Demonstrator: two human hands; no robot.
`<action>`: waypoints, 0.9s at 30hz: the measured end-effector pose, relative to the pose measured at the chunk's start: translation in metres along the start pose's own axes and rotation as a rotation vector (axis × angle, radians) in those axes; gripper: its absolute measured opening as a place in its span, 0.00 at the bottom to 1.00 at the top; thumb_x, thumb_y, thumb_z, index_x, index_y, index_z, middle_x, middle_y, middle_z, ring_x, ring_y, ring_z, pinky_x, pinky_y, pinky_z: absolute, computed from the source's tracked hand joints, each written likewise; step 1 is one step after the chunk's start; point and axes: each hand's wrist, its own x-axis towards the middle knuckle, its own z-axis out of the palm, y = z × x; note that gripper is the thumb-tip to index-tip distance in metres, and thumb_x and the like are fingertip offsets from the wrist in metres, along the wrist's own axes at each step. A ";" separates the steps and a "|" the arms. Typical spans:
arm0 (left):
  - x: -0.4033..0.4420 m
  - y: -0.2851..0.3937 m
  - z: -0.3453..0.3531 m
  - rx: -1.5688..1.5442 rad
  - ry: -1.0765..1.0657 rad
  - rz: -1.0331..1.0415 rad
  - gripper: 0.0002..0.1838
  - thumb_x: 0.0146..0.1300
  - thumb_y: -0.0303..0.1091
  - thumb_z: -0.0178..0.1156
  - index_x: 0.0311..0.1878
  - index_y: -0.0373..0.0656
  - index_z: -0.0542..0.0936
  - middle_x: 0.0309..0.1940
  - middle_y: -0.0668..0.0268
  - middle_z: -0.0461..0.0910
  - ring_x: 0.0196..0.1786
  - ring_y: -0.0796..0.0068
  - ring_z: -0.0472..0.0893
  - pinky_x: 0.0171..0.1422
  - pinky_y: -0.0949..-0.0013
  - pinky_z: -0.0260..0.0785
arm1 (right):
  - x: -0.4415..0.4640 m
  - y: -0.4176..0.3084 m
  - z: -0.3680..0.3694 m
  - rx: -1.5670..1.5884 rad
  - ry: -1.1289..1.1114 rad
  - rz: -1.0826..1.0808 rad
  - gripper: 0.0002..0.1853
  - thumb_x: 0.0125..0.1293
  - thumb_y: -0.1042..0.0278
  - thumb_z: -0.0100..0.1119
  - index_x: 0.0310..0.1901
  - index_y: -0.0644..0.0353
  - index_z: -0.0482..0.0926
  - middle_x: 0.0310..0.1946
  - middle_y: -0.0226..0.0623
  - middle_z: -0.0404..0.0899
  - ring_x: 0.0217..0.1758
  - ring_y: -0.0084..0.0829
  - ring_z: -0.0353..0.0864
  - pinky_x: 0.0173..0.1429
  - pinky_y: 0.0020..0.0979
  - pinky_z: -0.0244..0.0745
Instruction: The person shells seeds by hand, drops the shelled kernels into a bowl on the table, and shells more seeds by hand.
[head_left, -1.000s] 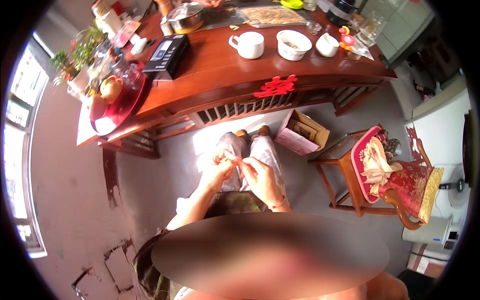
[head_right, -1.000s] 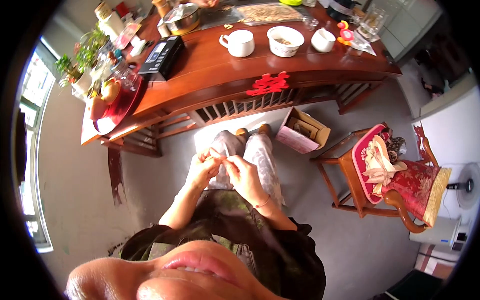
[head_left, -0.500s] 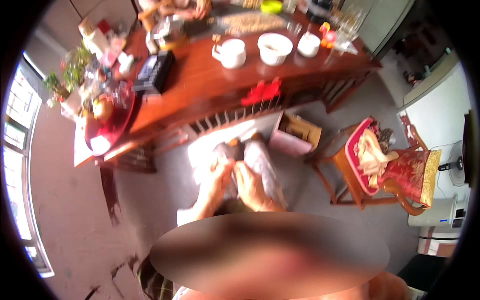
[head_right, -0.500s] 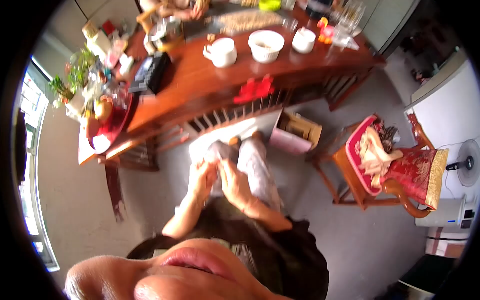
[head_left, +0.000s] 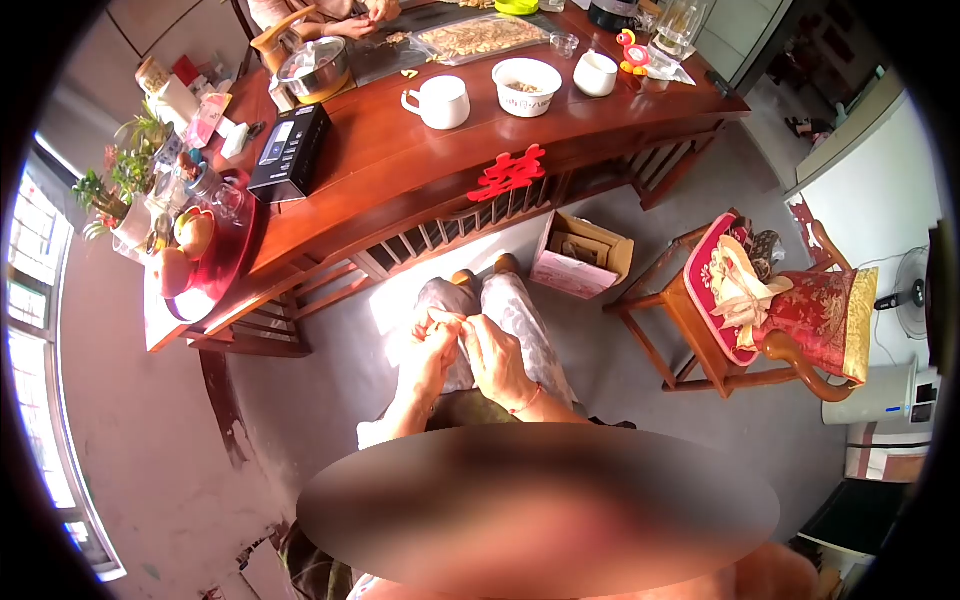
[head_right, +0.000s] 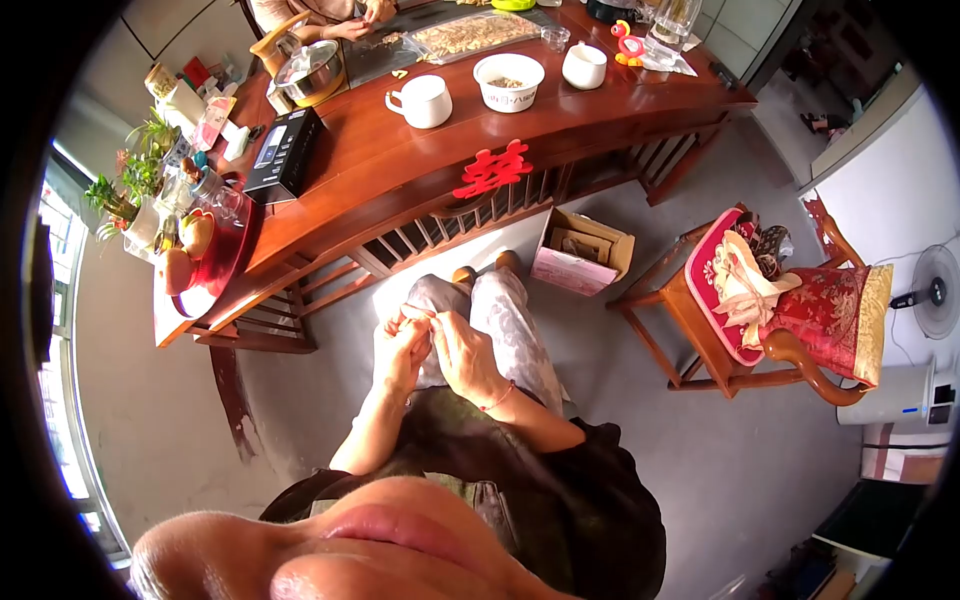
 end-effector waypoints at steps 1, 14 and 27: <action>-0.001 0.000 0.000 0.004 0.003 0.007 0.04 0.62 0.25 0.56 0.35 0.35 0.77 0.15 0.76 0.66 0.15 0.89 0.58 0.20 0.80 0.46 | -0.001 -0.001 0.000 0.015 0.004 0.009 0.06 0.70 0.73 0.47 0.40 0.66 0.72 0.28 0.47 0.75 0.30 0.48 0.78 0.33 0.38 0.73; 0.006 -0.005 0.001 0.189 0.063 0.126 0.07 0.59 0.31 0.65 0.35 0.39 0.78 0.17 0.79 0.68 0.17 0.91 0.60 0.20 0.83 0.49 | 0.004 0.004 0.008 0.182 0.038 0.257 0.06 0.72 0.71 0.46 0.41 0.64 0.72 0.27 0.46 0.76 0.30 0.43 0.79 0.34 0.35 0.72; 0.012 0.010 -0.005 0.000 0.001 0.115 0.05 0.63 0.27 0.59 0.38 0.36 0.79 0.19 0.76 0.73 0.16 0.92 0.58 0.20 0.82 0.46 | 0.022 0.006 -0.001 1.064 -0.095 0.719 0.13 0.73 0.65 0.47 0.47 0.68 0.76 0.27 0.35 0.77 0.21 0.21 0.74 0.21 0.19 0.68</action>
